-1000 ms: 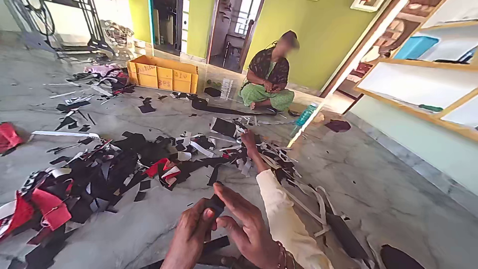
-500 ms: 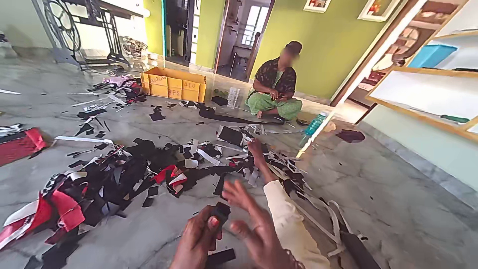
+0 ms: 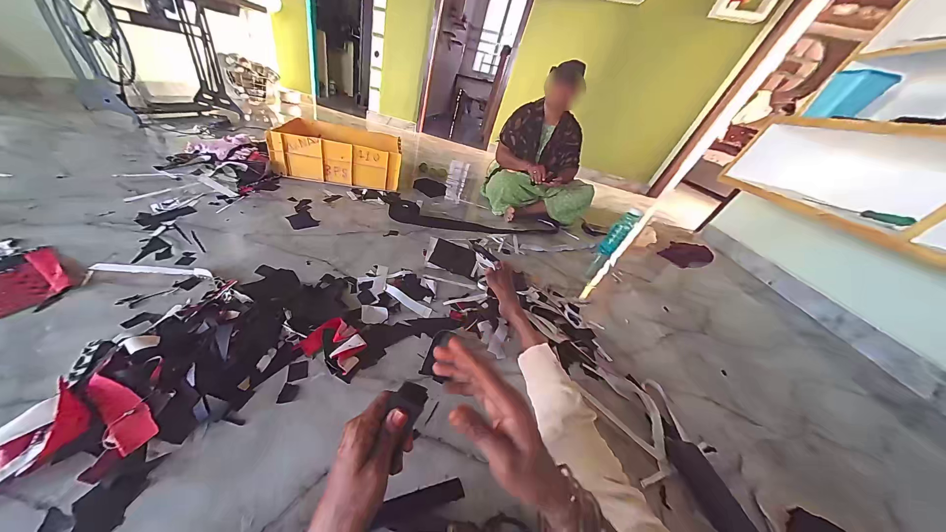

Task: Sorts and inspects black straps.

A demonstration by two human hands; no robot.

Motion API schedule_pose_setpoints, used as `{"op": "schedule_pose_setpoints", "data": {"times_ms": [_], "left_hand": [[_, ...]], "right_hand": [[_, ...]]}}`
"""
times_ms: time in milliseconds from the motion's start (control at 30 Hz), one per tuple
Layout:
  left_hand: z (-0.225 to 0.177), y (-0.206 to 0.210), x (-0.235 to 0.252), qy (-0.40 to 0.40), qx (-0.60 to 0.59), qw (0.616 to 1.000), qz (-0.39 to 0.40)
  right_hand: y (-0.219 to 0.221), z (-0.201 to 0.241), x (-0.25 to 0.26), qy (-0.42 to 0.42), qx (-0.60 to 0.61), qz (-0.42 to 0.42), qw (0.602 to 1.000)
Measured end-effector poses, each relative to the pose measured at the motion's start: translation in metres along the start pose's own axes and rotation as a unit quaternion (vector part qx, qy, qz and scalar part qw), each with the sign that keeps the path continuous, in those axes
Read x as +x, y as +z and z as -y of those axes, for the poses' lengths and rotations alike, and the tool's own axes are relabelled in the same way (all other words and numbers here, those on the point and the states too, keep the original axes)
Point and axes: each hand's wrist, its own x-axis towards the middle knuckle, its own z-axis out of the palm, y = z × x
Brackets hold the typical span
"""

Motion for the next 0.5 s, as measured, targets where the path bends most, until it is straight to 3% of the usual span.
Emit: {"op": "schedule_pose_setpoints", "data": {"times_ms": [133,367,500], "left_hand": [[0.000,0.011,0.000,-0.011,-0.040,0.999,0.034],[0.004,0.006,0.000,-0.005,-0.139,0.985,0.106],[0.007,0.008,-0.001,-0.002,-0.148,0.984,0.100]], "right_hand": [[0.021,-0.008,-0.014,-0.064,-0.074,0.005,0.995],[0.005,-0.012,-0.011,-0.050,0.025,0.024,0.998],[0.016,-0.012,-0.018,-0.045,0.033,-0.024,0.998]]}}
